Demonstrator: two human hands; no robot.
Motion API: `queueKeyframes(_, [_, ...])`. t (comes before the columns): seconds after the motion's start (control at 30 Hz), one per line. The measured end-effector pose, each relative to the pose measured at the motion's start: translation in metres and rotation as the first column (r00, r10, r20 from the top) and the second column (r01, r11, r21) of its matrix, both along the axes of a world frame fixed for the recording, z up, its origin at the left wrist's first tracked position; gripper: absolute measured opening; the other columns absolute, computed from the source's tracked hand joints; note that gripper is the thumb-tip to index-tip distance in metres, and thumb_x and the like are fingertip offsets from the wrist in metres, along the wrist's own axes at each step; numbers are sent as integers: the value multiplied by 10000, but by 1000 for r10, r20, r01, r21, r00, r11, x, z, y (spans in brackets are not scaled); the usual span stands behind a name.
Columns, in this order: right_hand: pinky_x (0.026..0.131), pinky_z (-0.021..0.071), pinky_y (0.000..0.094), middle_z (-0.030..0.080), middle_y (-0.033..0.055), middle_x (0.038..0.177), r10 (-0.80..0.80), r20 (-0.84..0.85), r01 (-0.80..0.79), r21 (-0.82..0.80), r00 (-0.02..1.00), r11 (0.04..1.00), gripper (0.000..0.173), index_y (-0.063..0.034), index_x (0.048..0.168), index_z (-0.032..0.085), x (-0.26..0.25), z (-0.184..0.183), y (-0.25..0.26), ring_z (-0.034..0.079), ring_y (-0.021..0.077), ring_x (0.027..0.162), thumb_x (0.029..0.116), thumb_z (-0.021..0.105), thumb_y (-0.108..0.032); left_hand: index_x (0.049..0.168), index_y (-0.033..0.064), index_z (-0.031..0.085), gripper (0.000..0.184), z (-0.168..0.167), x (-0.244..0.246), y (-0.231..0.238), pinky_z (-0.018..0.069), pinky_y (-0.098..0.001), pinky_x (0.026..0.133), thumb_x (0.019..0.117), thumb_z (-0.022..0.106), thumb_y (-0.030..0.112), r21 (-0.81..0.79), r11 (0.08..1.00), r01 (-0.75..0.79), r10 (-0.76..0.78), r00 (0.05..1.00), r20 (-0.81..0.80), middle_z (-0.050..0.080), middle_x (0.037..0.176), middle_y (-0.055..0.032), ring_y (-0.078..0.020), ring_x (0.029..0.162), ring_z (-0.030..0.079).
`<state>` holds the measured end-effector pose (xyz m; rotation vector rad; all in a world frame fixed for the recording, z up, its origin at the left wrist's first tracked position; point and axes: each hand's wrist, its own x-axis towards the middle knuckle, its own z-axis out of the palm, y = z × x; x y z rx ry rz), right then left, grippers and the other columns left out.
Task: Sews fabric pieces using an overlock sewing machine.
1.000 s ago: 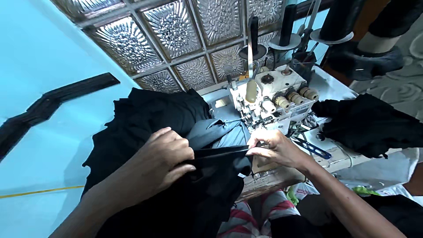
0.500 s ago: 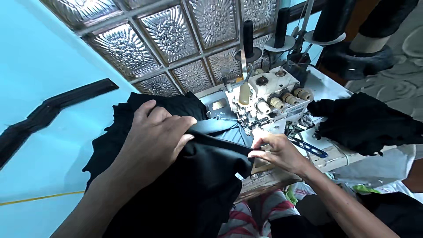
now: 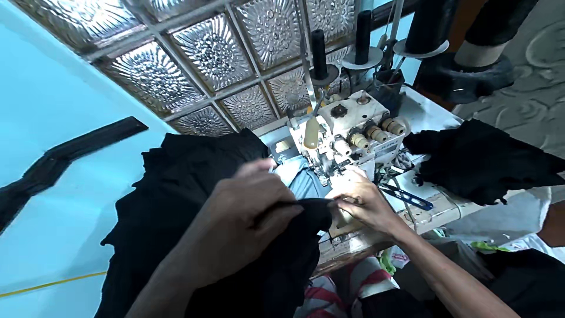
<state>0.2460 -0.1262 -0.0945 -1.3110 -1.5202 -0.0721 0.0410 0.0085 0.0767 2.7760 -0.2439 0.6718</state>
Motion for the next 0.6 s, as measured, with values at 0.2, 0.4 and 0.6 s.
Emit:
queueKeyframes(0.2, [1117, 377, 414, 737, 20, 873, -315, -85, 326, 237, 945, 915, 152, -112, 905, 781, -24, -26, 23, 654, 170, 998, 939, 637, -81, 781, -17, 648, 214, -56, 6, -74, 454, -158, 635, 951, 631, 112, -412, 910, 42, -66, 997, -45, 617, 712, -98, -89, 690, 584])
queueKeyframes(0.4, [1090, 390, 263, 680, 60, 1000, -358, -260, 414, 210, 897, 886, 144, -174, 909, 774, -41, -44, 11, 572, 155, 1196, 944, 654, -103, 717, 15, 651, 155, -105, 7, -122, 438, -259, 529, 864, 654, 65, -421, 904, -77, 42, 995, -90, 600, 637, -92, -172, 584, 580])
queueKeyframes(0.6, [1085, 393, 259, 681, 42, 921, -354, -298, 423, 212, 887, 881, 125, -160, 871, 777, -40, -44, 15, 580, 158, 1186, 917, 682, -94, 742, 36, 678, 149, -115, 13, -111, 455, -230, 501, 867, 641, 107, -318, 933, -169, 154, 985, -73, 617, 645, -63, -129, 564, 593])
